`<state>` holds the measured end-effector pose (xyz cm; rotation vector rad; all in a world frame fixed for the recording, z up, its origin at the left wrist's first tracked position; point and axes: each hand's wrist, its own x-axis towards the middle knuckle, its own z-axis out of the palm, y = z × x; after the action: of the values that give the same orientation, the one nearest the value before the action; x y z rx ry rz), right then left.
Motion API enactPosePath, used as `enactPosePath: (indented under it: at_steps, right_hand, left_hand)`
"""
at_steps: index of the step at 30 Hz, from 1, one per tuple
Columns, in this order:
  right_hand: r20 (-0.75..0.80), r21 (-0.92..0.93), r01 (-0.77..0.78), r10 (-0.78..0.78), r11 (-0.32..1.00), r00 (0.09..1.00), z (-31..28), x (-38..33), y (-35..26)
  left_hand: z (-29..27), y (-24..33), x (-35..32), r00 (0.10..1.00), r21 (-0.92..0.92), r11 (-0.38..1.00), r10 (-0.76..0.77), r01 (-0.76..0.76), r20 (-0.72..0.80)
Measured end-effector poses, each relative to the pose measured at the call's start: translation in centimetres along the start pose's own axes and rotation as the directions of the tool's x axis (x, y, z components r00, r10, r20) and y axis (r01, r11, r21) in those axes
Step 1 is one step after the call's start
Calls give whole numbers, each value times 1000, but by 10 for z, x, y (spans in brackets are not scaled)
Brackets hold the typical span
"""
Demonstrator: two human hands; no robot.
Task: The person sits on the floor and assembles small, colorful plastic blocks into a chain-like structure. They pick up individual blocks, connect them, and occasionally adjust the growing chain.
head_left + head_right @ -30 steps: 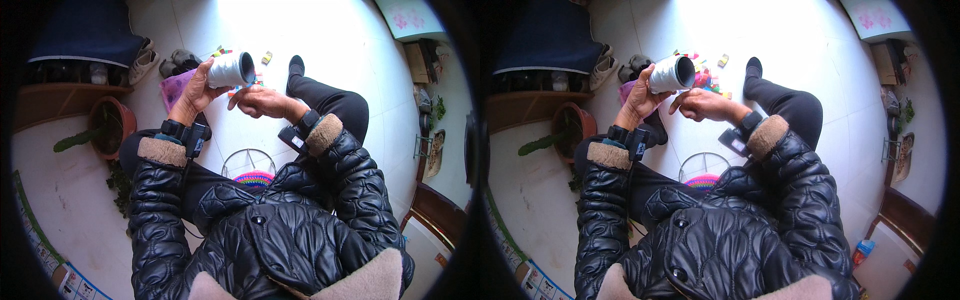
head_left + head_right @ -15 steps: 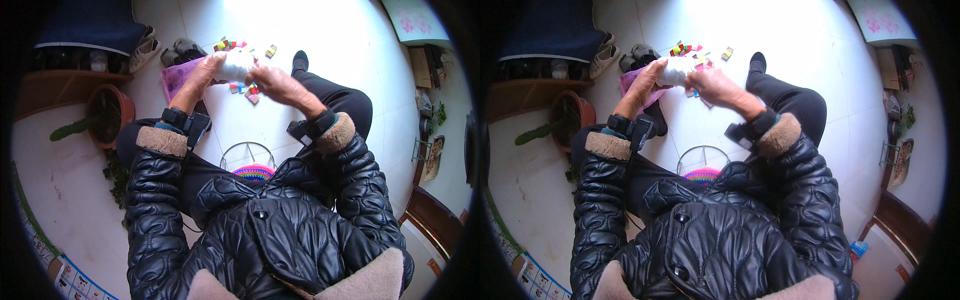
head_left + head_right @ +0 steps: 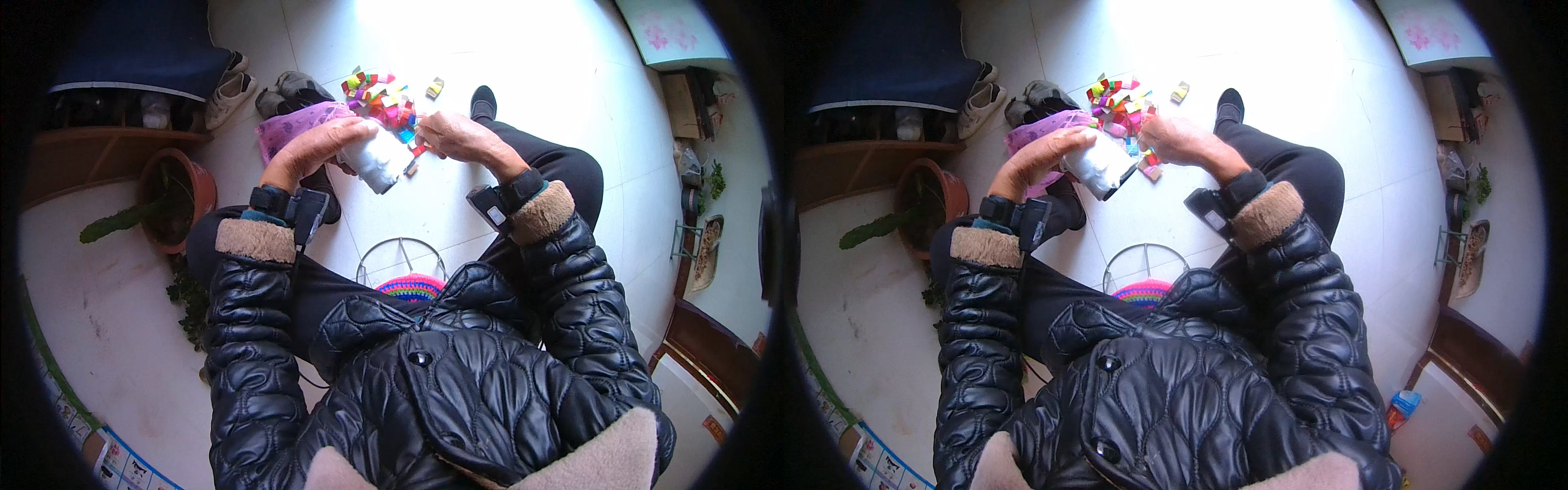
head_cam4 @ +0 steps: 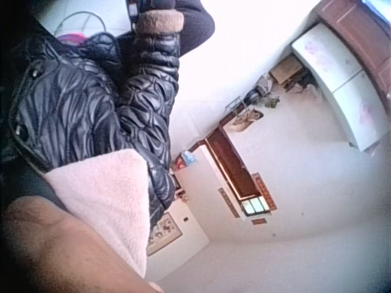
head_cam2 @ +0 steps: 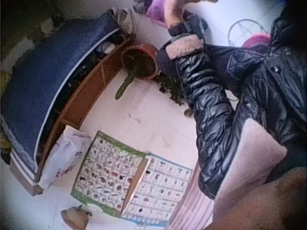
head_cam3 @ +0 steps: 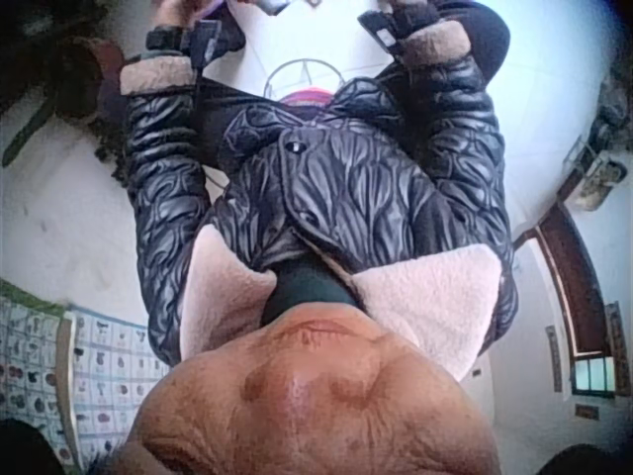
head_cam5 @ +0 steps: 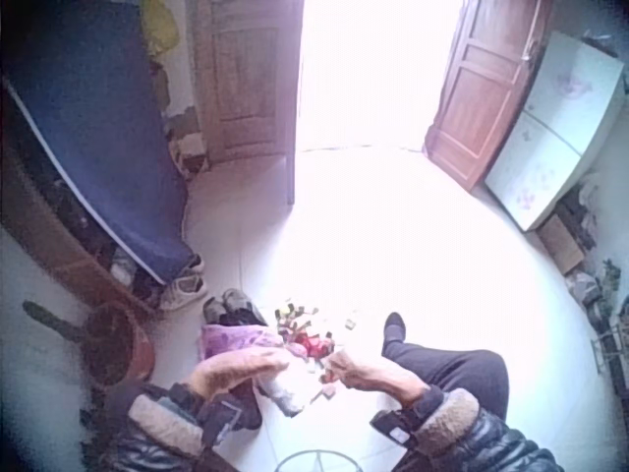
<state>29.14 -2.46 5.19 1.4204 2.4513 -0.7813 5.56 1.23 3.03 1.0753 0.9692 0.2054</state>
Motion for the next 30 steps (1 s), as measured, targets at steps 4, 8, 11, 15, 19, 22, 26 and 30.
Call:
enactPosePath:
  at_steps: [4,8,11,15,19,22,26,30]
  right_hand:
    - [-241,158,-8,46,987,969,-5,-8,-22]
    - [-260,16,-113,114,993,959,-8,-11,-42]
    - [-242,52,-129,138,990,960,-5,-12,-55]
    - [14,770,-73,98,634,995,0,-8,-52]
    - [11,993,7,-155,116,988,15,-7,-36]
    - [132,984,-130,-4,118,991,19,-1,-19]
    - [19,995,-42,250,85,968,15,-2,-2]
    - [27,999,-28,93,17,995,11,0,-7]
  left_hand:
    - [1,-6,12,1000,66,998,-10,12,-29]
    - [4,-12,19,987,-85,996,-5,-9,-162]
    - [7,-12,21,966,-329,939,15,-102,-256]
    - [15,-9,18,967,-558,810,43,-180,-250]
    - [12,0,12,996,-710,699,45,-87,-79]
    - [10,6,6,997,-618,784,82,-63,2]
    - [9,9,0,997,-396,917,21,-47,-69]
    - [10,7,1,982,-204,979,-25,-13,-185]
